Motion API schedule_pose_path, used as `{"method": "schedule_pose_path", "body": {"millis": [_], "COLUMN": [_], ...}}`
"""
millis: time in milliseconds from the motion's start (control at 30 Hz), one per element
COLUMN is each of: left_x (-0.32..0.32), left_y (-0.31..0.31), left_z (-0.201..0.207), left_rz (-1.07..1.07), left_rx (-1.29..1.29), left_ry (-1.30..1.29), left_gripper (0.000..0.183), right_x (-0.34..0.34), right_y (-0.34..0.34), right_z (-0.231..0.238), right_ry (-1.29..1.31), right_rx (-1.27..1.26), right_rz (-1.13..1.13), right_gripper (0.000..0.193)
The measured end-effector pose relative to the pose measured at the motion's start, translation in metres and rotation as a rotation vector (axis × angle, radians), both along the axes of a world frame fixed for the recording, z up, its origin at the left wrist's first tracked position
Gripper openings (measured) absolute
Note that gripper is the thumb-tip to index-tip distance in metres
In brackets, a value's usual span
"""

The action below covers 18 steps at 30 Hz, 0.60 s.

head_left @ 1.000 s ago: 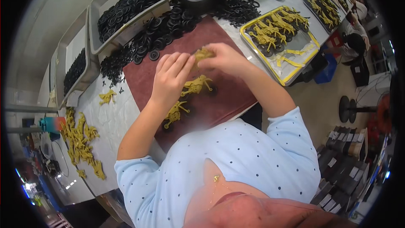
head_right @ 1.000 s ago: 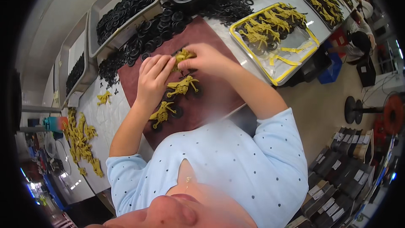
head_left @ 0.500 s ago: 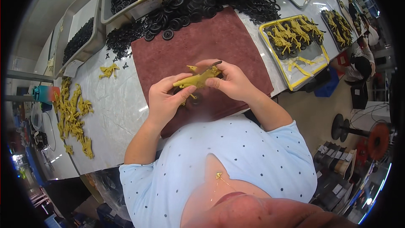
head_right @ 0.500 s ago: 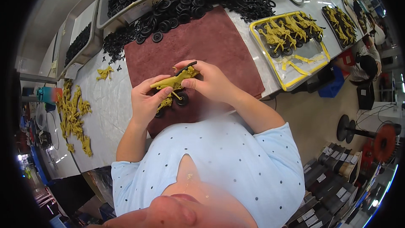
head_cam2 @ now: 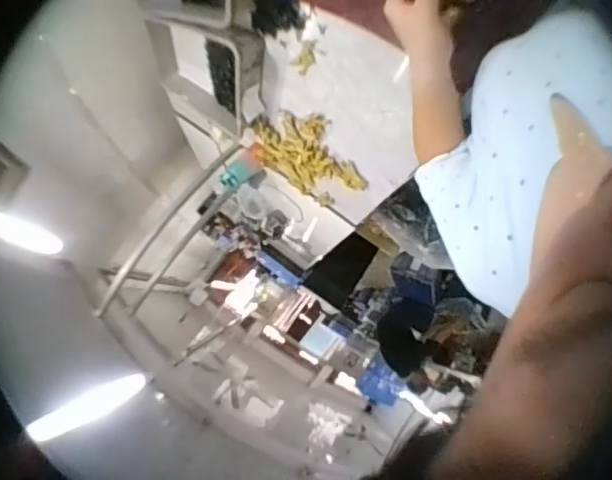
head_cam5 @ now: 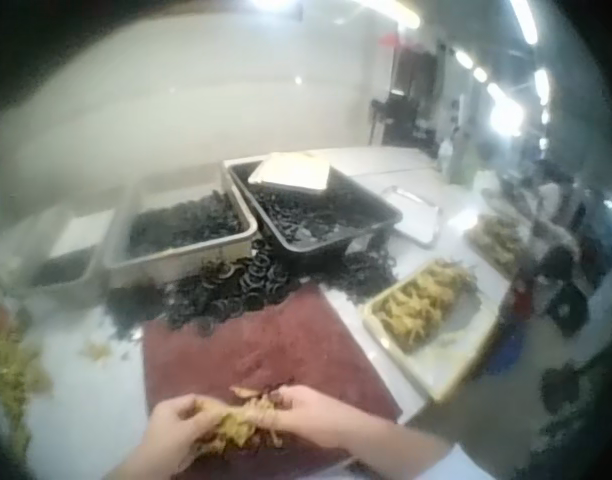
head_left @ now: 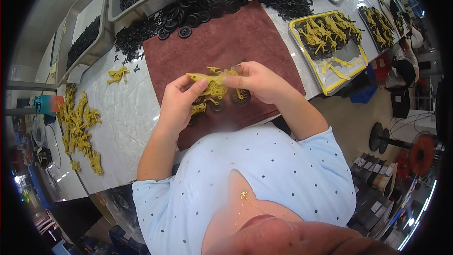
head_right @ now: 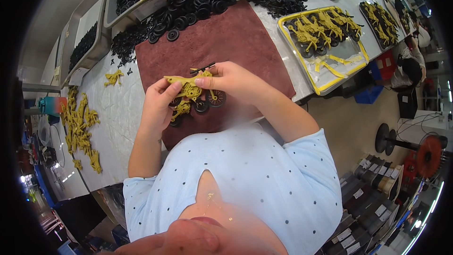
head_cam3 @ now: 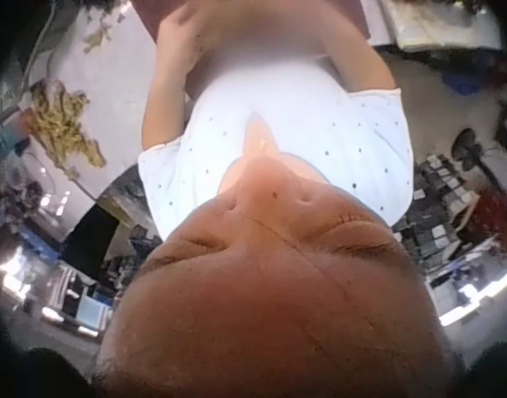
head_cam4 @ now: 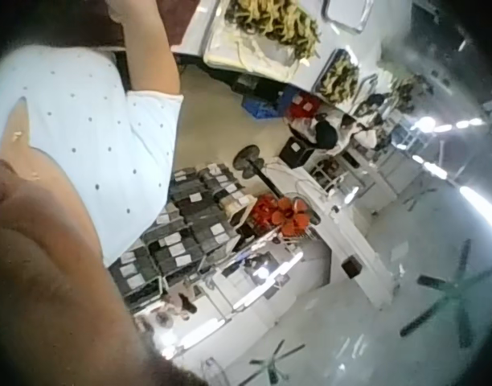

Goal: The person places assembled toy motorcycles onto a tray, arranges toy motorcycle frames across a cloth mat, and attaches small black parts to the frames by hand.

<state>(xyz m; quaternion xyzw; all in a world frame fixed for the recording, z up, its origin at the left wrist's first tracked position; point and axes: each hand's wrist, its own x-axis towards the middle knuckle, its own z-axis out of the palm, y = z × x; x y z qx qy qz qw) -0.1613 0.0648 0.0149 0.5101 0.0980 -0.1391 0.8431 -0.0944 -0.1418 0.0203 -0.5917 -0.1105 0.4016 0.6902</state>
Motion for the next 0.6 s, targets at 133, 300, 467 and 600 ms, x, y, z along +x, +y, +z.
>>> {"method": "schedule_pose_path", "body": {"millis": [133,300,467,600], "left_x": [0.001,0.005,0.0,-0.002], "left_y": [-0.01,0.0,-0.007,-0.006], "left_z": [0.004,0.013,0.001,0.002], "left_rz": [0.144,0.068,0.109,0.091], "left_rx": [0.2,1.451,1.377,1.413], "left_ry": [-0.214,-1.278,-1.325,-1.333], "left_gripper": [0.039,0.04,0.032,0.03], "right_x": [0.003,0.001,-0.009,-0.009], "right_y": [-0.002,-0.003,0.003,0.004], "right_z": [-0.012,-0.019,-0.007,-0.006], "right_ry": [0.21,0.311,0.517,0.581], "right_rx": [0.139,0.228,0.212,0.186], "right_rz": [-0.012,-0.016,-0.077,-0.07], "right_gripper": [0.037,0.036,0.024,0.02]}}
